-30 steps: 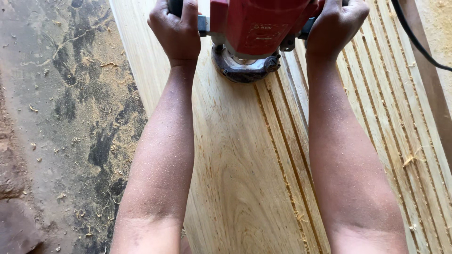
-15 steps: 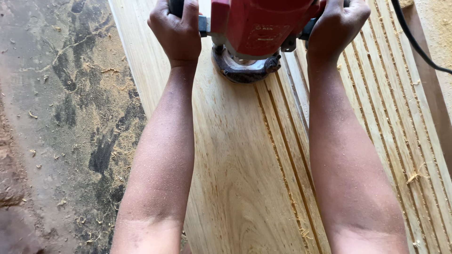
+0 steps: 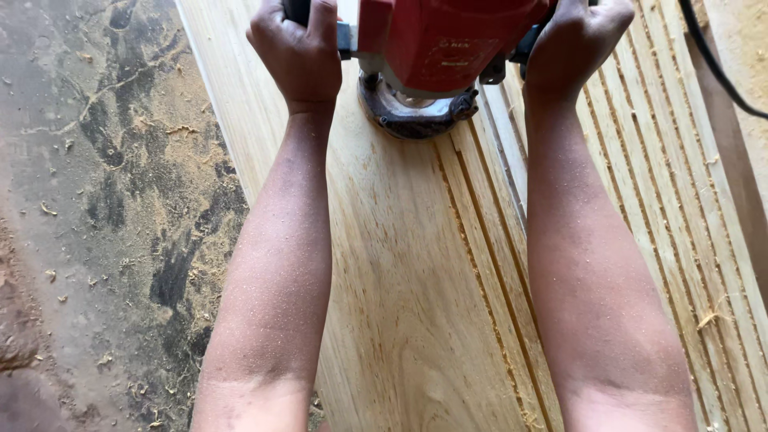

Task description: The person uses a handheld electric router to cut parallel grooves into a large wooden board. They guide the tool along the board's length, creating evenly spaced channels while wood shavings accumulate on the surface.

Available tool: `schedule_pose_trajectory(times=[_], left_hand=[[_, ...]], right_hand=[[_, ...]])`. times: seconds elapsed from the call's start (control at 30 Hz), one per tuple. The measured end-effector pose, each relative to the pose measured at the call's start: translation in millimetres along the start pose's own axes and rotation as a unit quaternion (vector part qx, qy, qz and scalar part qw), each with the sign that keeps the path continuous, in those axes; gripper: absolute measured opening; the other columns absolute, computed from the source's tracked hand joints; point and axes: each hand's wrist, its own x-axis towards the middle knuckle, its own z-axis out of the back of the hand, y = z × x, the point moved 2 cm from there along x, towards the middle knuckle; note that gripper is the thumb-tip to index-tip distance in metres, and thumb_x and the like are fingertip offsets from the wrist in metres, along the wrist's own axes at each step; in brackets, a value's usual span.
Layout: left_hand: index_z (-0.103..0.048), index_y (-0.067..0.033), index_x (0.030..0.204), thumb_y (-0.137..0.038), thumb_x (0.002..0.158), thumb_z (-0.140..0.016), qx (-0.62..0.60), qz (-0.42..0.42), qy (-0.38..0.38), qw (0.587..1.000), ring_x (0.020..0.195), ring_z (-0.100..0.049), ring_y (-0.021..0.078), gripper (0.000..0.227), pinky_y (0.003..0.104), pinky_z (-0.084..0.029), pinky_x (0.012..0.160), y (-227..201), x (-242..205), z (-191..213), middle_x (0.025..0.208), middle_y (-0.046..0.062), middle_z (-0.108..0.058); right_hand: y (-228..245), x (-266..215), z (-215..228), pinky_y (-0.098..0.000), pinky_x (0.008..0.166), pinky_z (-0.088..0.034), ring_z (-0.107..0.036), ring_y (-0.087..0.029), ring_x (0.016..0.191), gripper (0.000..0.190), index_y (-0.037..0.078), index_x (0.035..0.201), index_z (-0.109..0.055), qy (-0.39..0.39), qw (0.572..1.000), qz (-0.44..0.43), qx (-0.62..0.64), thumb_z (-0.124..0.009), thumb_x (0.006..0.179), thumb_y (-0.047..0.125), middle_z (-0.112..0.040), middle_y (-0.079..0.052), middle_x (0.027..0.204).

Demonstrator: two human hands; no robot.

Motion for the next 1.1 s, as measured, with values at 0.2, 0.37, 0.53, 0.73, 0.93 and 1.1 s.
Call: schedule_pose_trajectory(times=[0.2, 0.37, 0.53, 0.73, 0.93, 1.1], left_hand=[[-0.059, -0.0007, 0.07, -0.031, 0.092, -0.076, -0.007, 0.009, -0.004, 1.0, 0.052, -0.062, 0.0185, 0.041, 0.037, -0.048, 0.055, 7.3, 9.7, -4.4, 0.058, 0.008, -0.062], [-0.06, -0.0019, 0.069, -0.029, 0.095, -0.073, -0.072, 0.043, 0.025, 0.996, 0.055, -0.067, 0.0161, 0.039, 0.037, -0.052, 0.055, 8.3, 6.4, -5.7, 0.061, 0.005, -0.067], [-0.054, -0.0028, 0.069, -0.023, 0.095, -0.07, -0.026, 0.011, 0.019, 0.999, 0.054, -0.062, 0.0151, 0.037, 0.033, -0.05, 0.057, 5.7, 11.4, -2.3, 0.059, 0.005, -0.062], [-0.061, -0.005, 0.075, -0.019, 0.096, -0.067, -0.09, 0.043, 0.034, 0.994, 0.057, -0.071, 0.0127, 0.026, 0.028, -0.058, 0.057, 4.0, 14.8, -6.2, 0.062, 0.002, -0.068], [-0.065, -0.0043, 0.078, -0.018, 0.098, -0.066, -0.103, 0.058, 0.043, 0.992, 0.058, -0.071, 0.0123, 0.024, 0.028, -0.056, 0.056, 2.5, 21.7, -10.1, 0.064, 0.001, -0.068], [-0.062, -0.0042, 0.077, -0.018, 0.1, -0.067, -0.096, 0.05, 0.042, 0.993, 0.059, -0.068, 0.0121, 0.028, 0.027, -0.055, 0.057, 5.1, 26.8, -8.1, 0.064, 0.002, -0.066]], right_hand=[[0.6, 3.3, -6.1, -0.0304, 0.054, -0.043, -0.057, -0.012, 0.052, 0.038, 0.001, 0.066, -0.057, 0.005, 1.0, -0.005, -0.008, -0.061, 0.104, 0.01, -0.06, -0.004, 0.058], [1.5, 4.1, -2.8, -0.0302, 0.053, -0.043, -0.057, -0.012, 0.052, 0.038, 0.001, 0.067, -0.057, 0.006, 1.0, -0.012, -0.007, -0.061, 0.104, 0.01, -0.06, -0.004, 0.058], [-3.7, 3.6, -8.4, -0.0299, 0.053, -0.044, -0.058, -0.012, 0.052, 0.038, 0.001, 0.067, -0.057, 0.021, 1.0, -0.012, 0.008, -0.061, 0.103, 0.01, -0.06, -0.004, 0.058], [-11.0, 3.3, -9.4, -0.0297, 0.053, -0.045, -0.059, -0.013, 0.051, 0.038, 0.001, 0.067, -0.057, 0.017, 1.0, -0.013, 0.012, -0.061, 0.103, 0.01, -0.061, -0.004, 0.058], [-9.8, 6.6, -13.3, -0.0294, 0.052, -0.045, -0.06, -0.013, 0.051, 0.037, 0.001, 0.067, -0.057, 0.019, 1.0, -0.021, 0.009, -0.062, 0.103, 0.01, -0.061, -0.004, 0.058], [-6.2, 7.4, -23.2, -0.0298, 0.053, -0.047, -0.063, -0.013, 0.052, 0.037, 0.0, 0.068, -0.061, 0.029, 0.999, -0.022, 0.016, -0.062, 0.103, 0.013, -0.063, -0.005, 0.058]])
